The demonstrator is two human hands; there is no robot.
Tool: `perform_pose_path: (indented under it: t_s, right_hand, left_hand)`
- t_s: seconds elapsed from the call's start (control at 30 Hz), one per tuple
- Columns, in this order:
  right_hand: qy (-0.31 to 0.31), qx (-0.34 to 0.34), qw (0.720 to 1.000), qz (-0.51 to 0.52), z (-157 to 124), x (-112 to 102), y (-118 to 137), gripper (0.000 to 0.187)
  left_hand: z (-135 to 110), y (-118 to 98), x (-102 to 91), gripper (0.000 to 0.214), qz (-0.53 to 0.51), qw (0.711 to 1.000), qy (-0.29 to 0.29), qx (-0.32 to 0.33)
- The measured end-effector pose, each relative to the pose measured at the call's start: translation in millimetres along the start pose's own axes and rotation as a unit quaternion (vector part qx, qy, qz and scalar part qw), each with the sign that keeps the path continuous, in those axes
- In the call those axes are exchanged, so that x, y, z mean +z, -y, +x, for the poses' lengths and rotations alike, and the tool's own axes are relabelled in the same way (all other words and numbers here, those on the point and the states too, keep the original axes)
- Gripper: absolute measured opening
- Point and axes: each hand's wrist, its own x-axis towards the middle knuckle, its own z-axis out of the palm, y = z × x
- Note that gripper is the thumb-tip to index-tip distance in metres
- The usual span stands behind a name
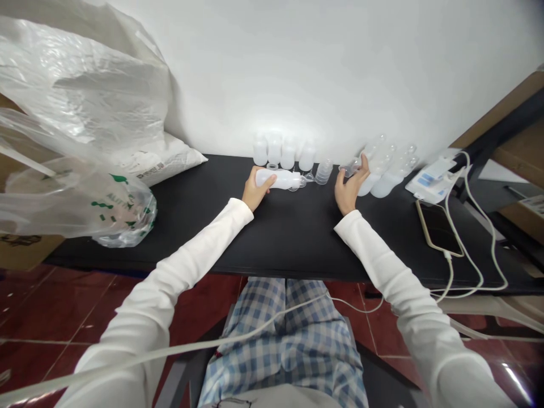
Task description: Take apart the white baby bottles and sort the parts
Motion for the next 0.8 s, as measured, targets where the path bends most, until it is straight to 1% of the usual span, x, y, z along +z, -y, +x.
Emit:
perform_pose_path:
  t_s: [0.07,0.1,0.2,0.27,0.33,0.43,0.53,0.6,0.7,0.8]
  right_hand:
    - [-0.04,0.024,0.999,-0.017,-2.3,-1.7,-0.9,0.065]
    - [-0.049,0.03,0.998,-0.026,-3.0,-3.2,-0.9,0.064]
    - [-0.048,0.029,0.998,-0.021,-4.3,-10.6,2.3,0.064]
    - [-0.048,0.027,0.998,0.021,-5.7,-15.8,8.7,0.066]
    - [-0.04,0.025,0.995,0.09,-7.9,-18.3,18.1,0.067]
    - [-0.008,0.032,0.978,0.206,-11.6,-13.8,32.2,0.061]
    - [0.021,0.062,0.945,0.321,-14.7,-4.3,40.0,0.059]
    - [0.051,0.079,0.923,0.372,-16.9,0.3,42.3,0.061]
    - [0.114,0.078,0.908,0.396,-21.1,1.6,46.8,0.064]
    - [0.159,0.053,0.906,0.388,-24.9,-0.1,53.9,0.064]
  left_hand:
    - [0.5,0.5,-0.1,0.056,0.001,1.0,0.0,-0.001]
    - [0.8,0.7,-0.1,0.056,0.001,1.0,0.0,-0.003]
    - [1.5,1.2,0.1,0.058,0.002,1.0,0.0,-0.009]
    - [1.8,0.9,0.4,0.061,0.003,1.0,0.0,-0.015]
    - [1.9,0.3,0.7,0.063,0.004,1.0,0.001,-0.021]
    - [1.9,-0.8,0.9,0.064,0.007,1.0,0.005,-0.024]
    - [1.8,-1.5,1.2,0.063,0.011,1.0,0.007,-0.026]
    - [1.8,-1.9,1.5,0.062,0.015,0.999,0.005,-0.029]
    - [1.5,-2.9,2.4,0.059,0.023,0.999,0.003,-0.034]
    - [0.2,-4.7,3.2,0.058,0.027,0.999,0.014,-0.036]
